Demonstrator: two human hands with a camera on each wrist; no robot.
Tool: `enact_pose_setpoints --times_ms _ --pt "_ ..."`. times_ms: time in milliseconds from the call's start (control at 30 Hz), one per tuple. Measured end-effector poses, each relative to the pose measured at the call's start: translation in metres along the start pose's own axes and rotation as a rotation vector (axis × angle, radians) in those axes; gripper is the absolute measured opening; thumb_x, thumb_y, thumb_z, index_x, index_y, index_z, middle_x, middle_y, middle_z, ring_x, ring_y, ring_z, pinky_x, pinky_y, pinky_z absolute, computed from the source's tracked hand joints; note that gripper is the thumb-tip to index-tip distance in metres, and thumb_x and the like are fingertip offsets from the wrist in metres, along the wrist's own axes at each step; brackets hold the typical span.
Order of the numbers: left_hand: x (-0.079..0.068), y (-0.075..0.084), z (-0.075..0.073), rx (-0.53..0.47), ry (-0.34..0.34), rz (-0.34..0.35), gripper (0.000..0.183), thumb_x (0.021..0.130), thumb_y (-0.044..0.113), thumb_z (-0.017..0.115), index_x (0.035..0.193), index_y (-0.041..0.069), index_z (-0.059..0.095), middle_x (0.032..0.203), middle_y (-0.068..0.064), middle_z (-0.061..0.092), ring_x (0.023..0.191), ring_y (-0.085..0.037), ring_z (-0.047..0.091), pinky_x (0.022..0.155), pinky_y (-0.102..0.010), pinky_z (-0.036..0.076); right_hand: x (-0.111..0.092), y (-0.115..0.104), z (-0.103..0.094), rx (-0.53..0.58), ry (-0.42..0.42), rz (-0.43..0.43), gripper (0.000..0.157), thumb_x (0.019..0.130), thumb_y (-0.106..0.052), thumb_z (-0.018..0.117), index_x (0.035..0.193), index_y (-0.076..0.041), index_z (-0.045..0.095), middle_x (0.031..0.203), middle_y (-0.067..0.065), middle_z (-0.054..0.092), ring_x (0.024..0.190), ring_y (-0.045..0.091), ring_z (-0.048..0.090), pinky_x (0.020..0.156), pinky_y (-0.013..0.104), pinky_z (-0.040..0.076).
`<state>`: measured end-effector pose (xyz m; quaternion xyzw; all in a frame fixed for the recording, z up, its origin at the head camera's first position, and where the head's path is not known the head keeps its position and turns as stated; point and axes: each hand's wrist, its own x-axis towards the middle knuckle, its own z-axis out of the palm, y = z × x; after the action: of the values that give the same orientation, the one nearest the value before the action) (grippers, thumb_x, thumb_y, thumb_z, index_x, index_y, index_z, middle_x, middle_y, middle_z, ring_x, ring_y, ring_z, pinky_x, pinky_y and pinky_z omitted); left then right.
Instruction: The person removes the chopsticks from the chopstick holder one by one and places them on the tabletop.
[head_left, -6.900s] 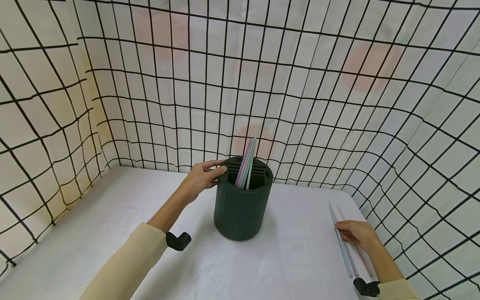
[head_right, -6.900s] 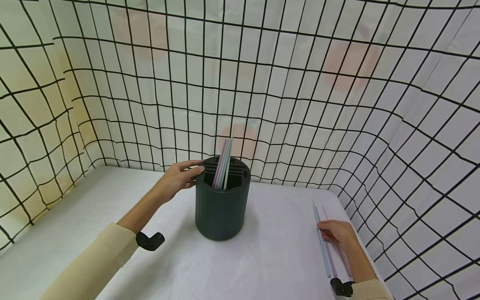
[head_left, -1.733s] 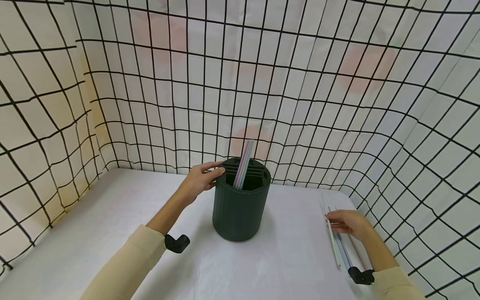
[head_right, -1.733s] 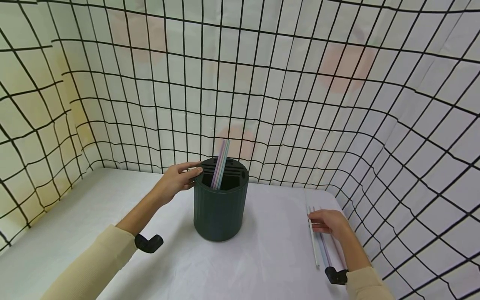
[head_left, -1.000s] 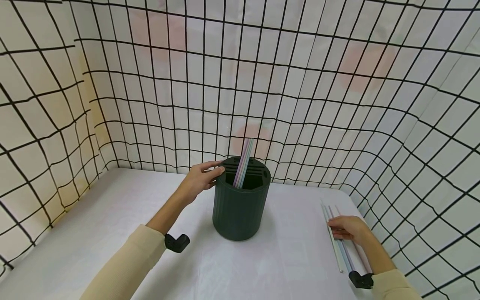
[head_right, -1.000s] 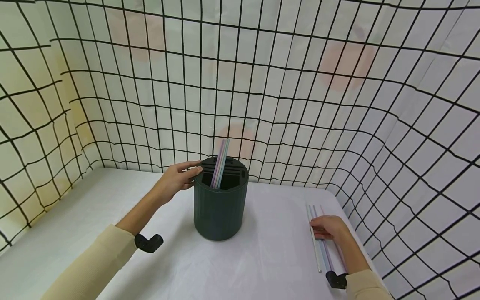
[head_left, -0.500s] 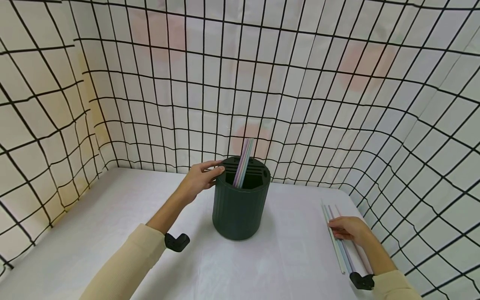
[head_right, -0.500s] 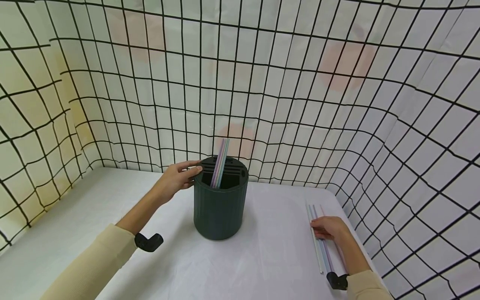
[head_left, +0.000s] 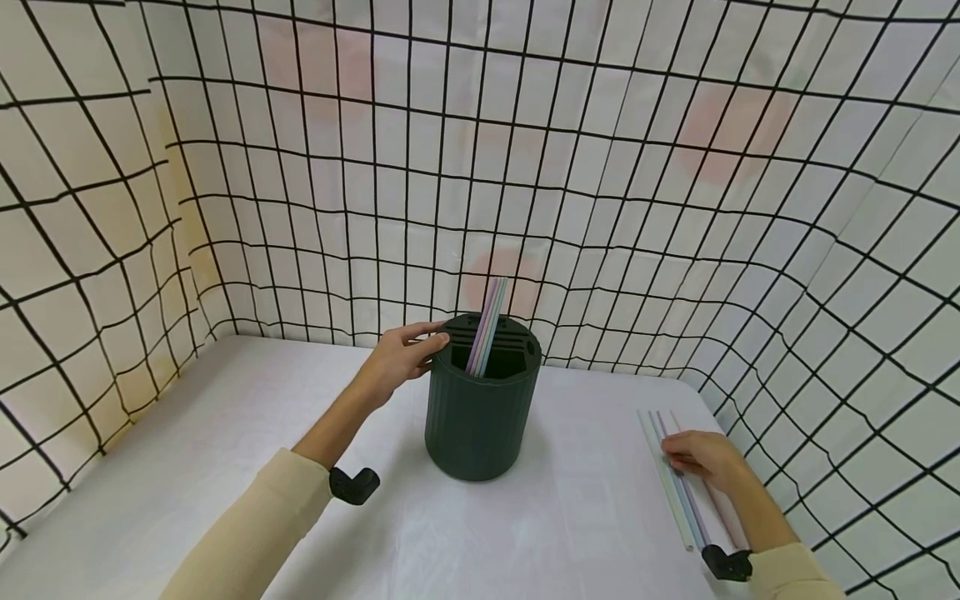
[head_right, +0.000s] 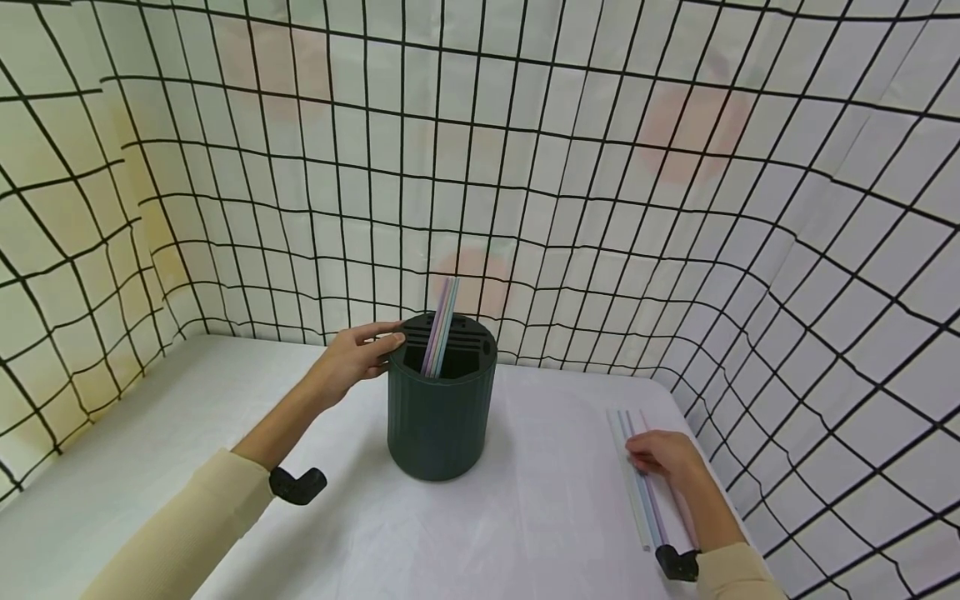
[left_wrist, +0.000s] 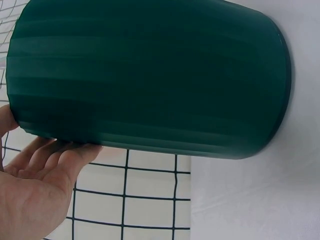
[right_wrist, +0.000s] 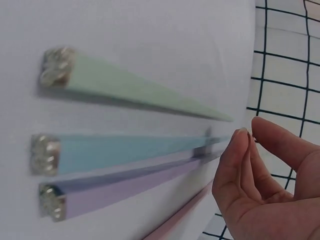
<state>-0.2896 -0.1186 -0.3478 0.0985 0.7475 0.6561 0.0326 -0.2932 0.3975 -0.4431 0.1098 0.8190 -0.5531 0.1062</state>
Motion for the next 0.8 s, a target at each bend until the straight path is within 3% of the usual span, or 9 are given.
enact_pose_setpoints --times_ms 167,433,800 --pt "0.0 0.0 0.0 0.001 0.005 -0.008 0.053 0.1 0.036 0.066 0.147 0.014 0.055 0.138 -0.016 0.063 0.127 -0.028 0.063 0.107 -0.044 0.05 -0.001 -0.023 0.007 0.024 -0.056 -0.056 0.036 0.099 -0.009 0.064 0.124 0.017 0.059 0.091 -0.001 0.073 0.081 0.009 0.07 0.073 0.022 0.061" --pt "0.0 -0.001 0.0 -0.001 0.002 -0.006 0.053 0.1 0.037 0.065 0.148 0.015 0.055 0.139 -0.016 0.063 0.128 -0.028 0.063 0.108 -0.044 0.05 -0.011 -0.091 0.041 -0.031 -0.137 -0.223 0.048 0.103 -0.017 0.061 0.136 0.017 0.05 0.101 -0.003 0.071 0.09 0.006 0.071 0.085 0.024 0.061" --pt "-0.001 0.0 -0.001 0.01 -0.002 0.004 0.053 0.1 0.038 0.065 0.148 0.015 0.055 0.139 -0.016 0.062 0.128 -0.029 0.062 0.109 -0.045 0.05 -0.043 -0.193 0.101 -0.05 -0.141 -0.383 0.038 0.1 -0.023 0.066 0.127 0.004 0.062 0.116 0.008 0.07 0.098 0.012 0.072 0.093 0.026 0.059"
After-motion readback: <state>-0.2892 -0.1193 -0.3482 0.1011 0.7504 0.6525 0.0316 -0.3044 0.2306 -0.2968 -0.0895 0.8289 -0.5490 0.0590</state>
